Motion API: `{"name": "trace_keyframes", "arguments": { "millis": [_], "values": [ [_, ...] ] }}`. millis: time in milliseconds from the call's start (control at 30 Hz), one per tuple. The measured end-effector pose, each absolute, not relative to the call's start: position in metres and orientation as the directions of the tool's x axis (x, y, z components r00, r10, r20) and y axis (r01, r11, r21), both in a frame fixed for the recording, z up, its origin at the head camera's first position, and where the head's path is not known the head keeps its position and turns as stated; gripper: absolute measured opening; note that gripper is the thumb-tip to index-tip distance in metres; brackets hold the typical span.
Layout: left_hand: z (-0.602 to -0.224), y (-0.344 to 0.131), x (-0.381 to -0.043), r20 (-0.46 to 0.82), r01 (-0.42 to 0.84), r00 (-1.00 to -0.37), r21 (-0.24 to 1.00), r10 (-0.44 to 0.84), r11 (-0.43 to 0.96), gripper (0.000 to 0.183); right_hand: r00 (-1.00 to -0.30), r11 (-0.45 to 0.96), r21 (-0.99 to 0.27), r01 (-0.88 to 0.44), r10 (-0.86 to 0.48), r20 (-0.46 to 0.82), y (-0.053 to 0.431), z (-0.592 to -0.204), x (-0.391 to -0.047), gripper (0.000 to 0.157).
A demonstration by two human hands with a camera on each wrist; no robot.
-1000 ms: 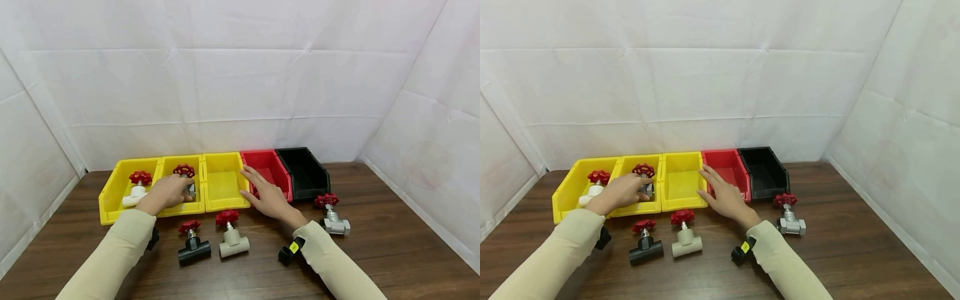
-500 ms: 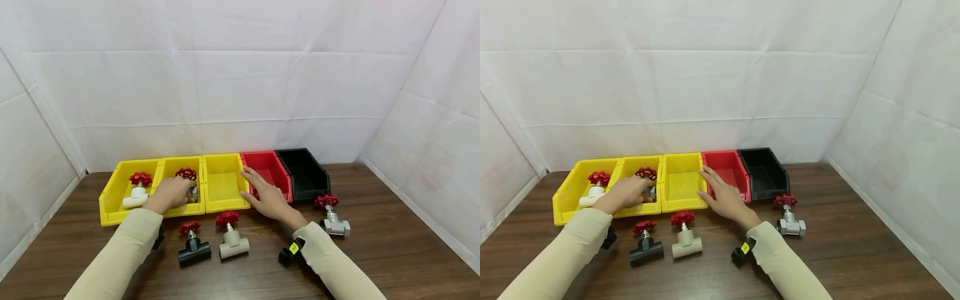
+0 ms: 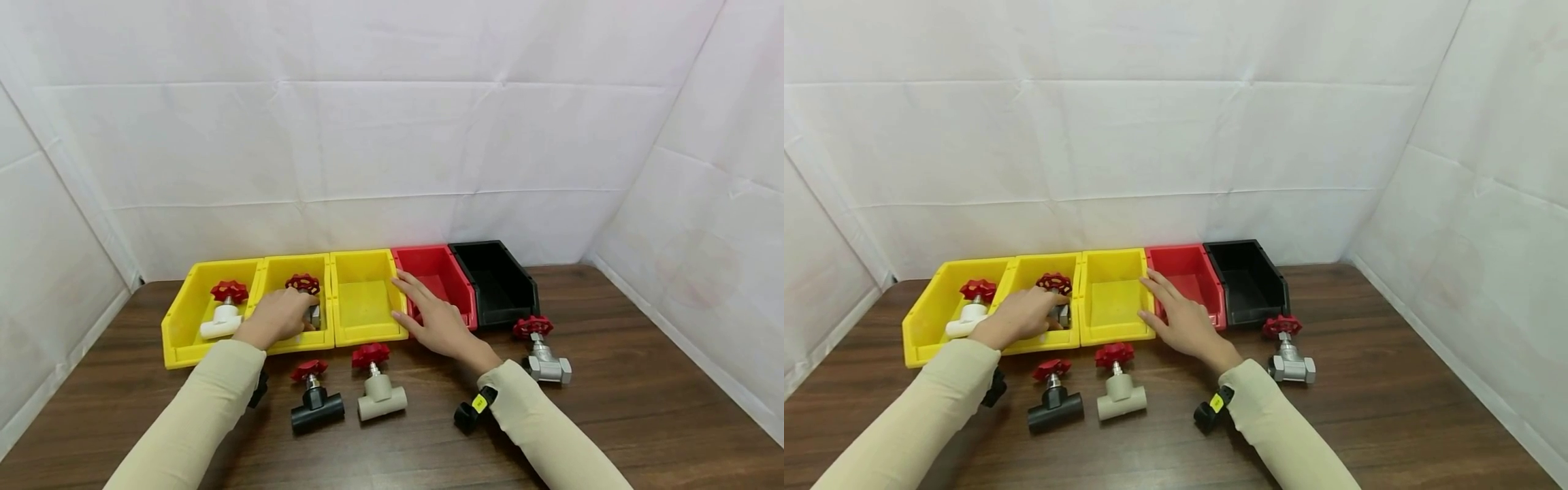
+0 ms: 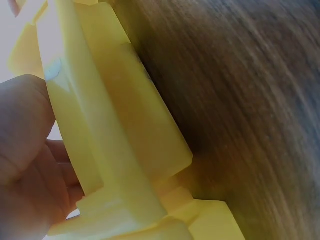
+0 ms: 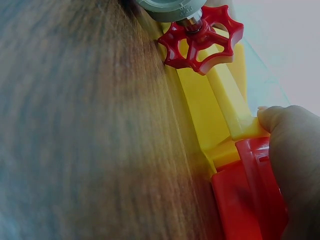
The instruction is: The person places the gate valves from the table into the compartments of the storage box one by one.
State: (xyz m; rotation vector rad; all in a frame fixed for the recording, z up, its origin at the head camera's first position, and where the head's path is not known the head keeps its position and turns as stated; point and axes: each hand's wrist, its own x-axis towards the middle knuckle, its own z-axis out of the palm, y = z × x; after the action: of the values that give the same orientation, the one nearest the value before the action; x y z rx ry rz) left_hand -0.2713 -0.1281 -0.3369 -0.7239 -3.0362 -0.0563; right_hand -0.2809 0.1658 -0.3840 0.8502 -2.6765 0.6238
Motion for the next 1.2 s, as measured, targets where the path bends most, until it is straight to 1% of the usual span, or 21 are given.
{"name": "trace_keyframes", "arguments": {
  "millis": [400,667,1000,1200],
  "values": [
    [-0.3369,-0.1256,-0.2708,0.025,0.449,-0.893,0.016,0.449,0.893,0.035,-0.792,0.733,-0.323,-0.599,-0.482,0.374,0.1671,-0.3823,-0.2808,0.063],
    [-0.3344,-0.1263,-0.2674,0.037,0.447,-0.894,0.056,0.446,0.893,0.031,-0.781,0.722,-0.321,-0.613,-0.49,0.387,0.1662,-0.3841,-0.2808,0.063],
    [-0.3346,-0.127,-0.2682,0.031,0.45,-0.893,0.086,0.449,0.889,0.035,-0.783,0.73,-0.309,-0.609,-0.492,0.382,0.1662,-0.3834,-0.281,0.063],
    [-0.3316,-0.1285,-0.2675,0.017,0.435,-0.899,0.142,0.437,0.889,0.032,-0.778,0.723,-0.311,-0.617,-0.499,0.382,0.1658,-0.3838,-0.281,0.063]
  ]
}}
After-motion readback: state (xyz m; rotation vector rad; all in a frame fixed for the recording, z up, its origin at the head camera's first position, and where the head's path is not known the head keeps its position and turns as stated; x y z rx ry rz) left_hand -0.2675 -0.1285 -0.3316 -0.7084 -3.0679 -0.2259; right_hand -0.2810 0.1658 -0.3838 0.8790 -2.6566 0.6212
